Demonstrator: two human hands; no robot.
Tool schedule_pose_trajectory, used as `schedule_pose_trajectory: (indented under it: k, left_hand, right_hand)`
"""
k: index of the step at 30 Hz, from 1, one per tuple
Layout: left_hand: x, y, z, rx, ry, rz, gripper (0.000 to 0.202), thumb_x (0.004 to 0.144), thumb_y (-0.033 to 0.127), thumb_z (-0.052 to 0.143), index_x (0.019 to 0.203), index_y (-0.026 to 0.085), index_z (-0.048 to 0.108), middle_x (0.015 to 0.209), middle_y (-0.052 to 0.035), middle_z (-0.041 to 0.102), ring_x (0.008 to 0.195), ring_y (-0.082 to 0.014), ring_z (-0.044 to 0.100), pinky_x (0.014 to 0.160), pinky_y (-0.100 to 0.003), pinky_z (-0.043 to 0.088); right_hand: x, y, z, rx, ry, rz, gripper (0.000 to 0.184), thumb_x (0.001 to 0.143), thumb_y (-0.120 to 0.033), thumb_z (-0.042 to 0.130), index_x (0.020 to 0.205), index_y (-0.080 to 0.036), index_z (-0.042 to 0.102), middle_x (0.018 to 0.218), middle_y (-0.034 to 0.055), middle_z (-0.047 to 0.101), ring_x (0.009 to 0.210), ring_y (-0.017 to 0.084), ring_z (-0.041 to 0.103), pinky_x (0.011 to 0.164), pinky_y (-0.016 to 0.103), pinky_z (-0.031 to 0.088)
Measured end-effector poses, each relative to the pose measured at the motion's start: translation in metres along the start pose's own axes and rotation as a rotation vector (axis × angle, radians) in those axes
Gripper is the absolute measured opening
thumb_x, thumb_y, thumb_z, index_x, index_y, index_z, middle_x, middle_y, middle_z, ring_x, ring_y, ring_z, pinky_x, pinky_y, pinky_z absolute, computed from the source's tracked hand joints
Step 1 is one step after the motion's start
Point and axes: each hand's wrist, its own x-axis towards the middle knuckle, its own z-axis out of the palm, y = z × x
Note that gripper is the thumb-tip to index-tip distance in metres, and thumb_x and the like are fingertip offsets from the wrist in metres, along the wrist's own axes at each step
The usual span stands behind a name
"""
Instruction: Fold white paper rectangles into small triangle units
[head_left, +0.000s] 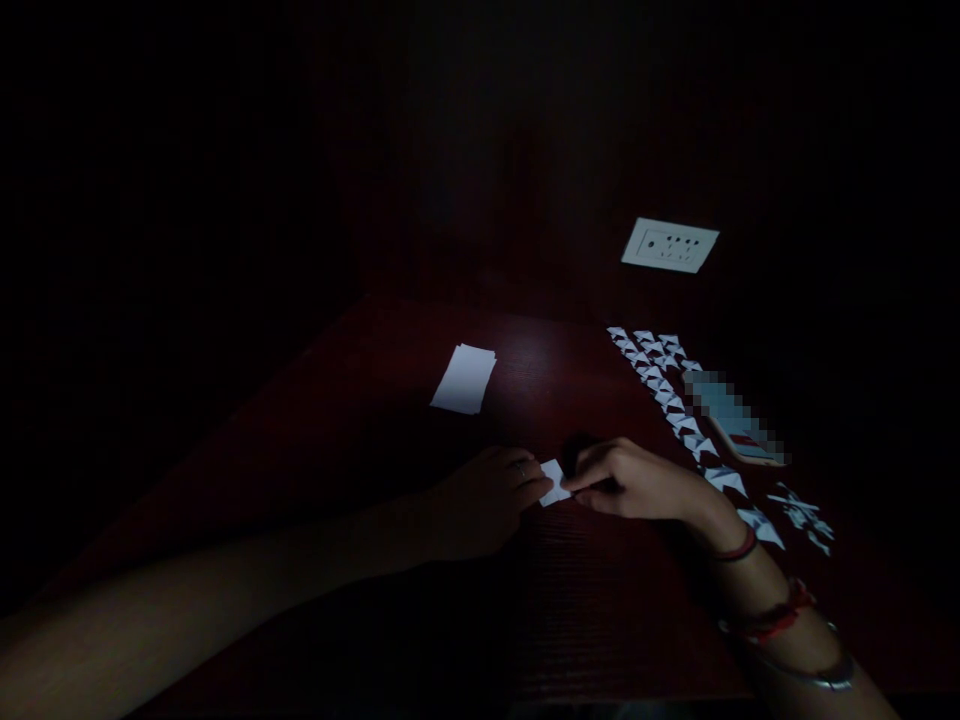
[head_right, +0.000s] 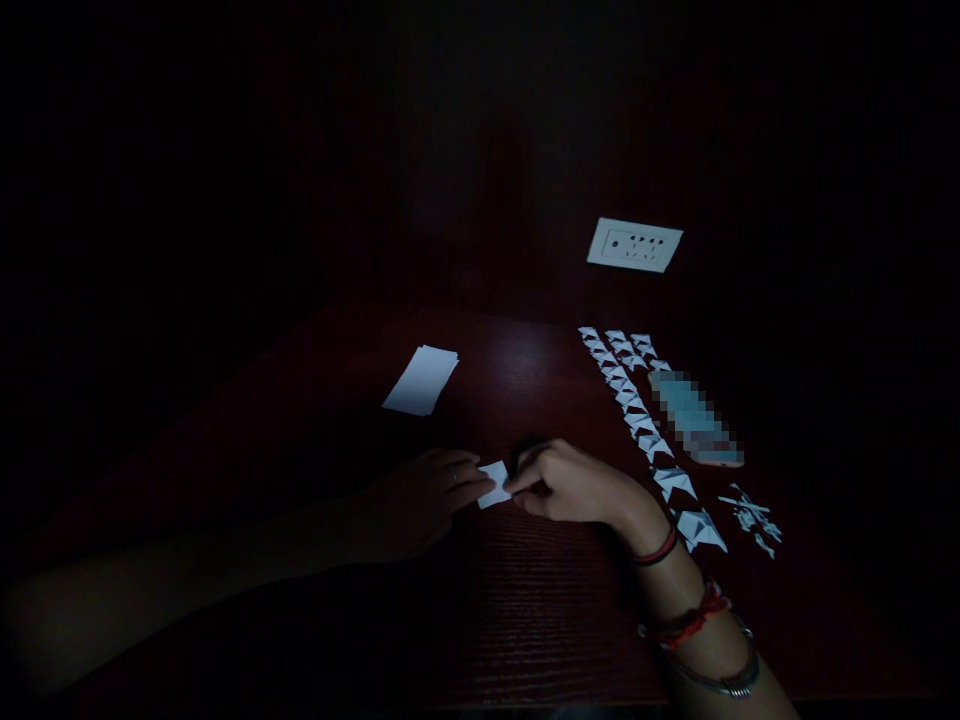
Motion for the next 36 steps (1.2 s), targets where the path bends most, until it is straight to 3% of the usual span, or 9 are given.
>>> schedule_pose_trajectory:
  k: [9,20,23,29,36]
  left_hand:
    - [-0.0030,-0.0019,0.0017,-0.024,0.015,0.008,0.041,0.074,0.014,0.043,0.115,0.015,0.039,0.114,-0.0057,0.046,0.109,-0.0224,0.033,0.092,-0.036,0.027]
    - [-0.0027,-0.0020,0.0039,0.015,0.012,0.002,0.043,0.073,0.014,0.046,0.115,0.016,0.038,0.113,-0.0065,0.046,0.108,-0.0224,0.036,0.090,-0.036,0.029]
    - [-0.0034,-0.0021,0.0040,0.017,0.027,0.002,0.042,0.074,0.015,0.045,0.115,0.016,0.038,0.114,-0.0069,0.045,0.108,-0.0225,0.036,0.090,-0.037,0.028]
    - [-0.0033,-0.0023,0.0063,0.020,0.034,0.005,0.041,0.075,0.015,0.043,0.115,0.015,0.038,0.115,-0.0074,0.044,0.109,-0.0233,0.034,0.090,-0.038,0.028]
    - [-0.0023,-0.0012,0.0018,0.006,0.028,-0.008,0.042,0.073,0.013,0.044,0.115,0.017,0.039,0.113,-0.0055,0.046,0.108,-0.0220,0.036,0.089,-0.037,0.030]
  right_hand:
    - [-0.0053,0.0005,-0.0016,0.018,-0.069,0.051,0.031,0.072,-0.010,0.049,0.098,-0.020,0.062,0.080,0.0013,0.063,0.069,0.011,0.055,0.065,0.020,0.039]
    - [-0.0007,-0.0023,-0.0052,-0.058,0.147,0.110,0.020,0.075,-0.012,0.048,0.087,-0.018,0.063,0.073,0.0012,0.057,0.064,0.010,0.050,0.060,0.020,0.037]
    - [-0.0016,-0.0029,-0.0065,-0.063,0.180,0.126,0.025,0.075,-0.015,0.050,0.097,-0.018,0.060,0.071,0.0007,0.055,0.063,0.010,0.050,0.059,0.020,0.037]
    - [-0.0018,-0.0001,-0.0025,-0.009,0.005,0.018,0.030,0.076,-0.010,0.048,0.100,-0.023,0.061,0.082,0.0016,0.060,0.073,0.011,0.053,0.067,0.021,0.038]
    - [-0.0028,0.0013,0.0000,0.019,-0.033,0.010,0.029,0.076,-0.012,0.049,0.100,-0.021,0.061,0.082,0.0021,0.064,0.074,0.012,0.055,0.069,0.022,0.039]
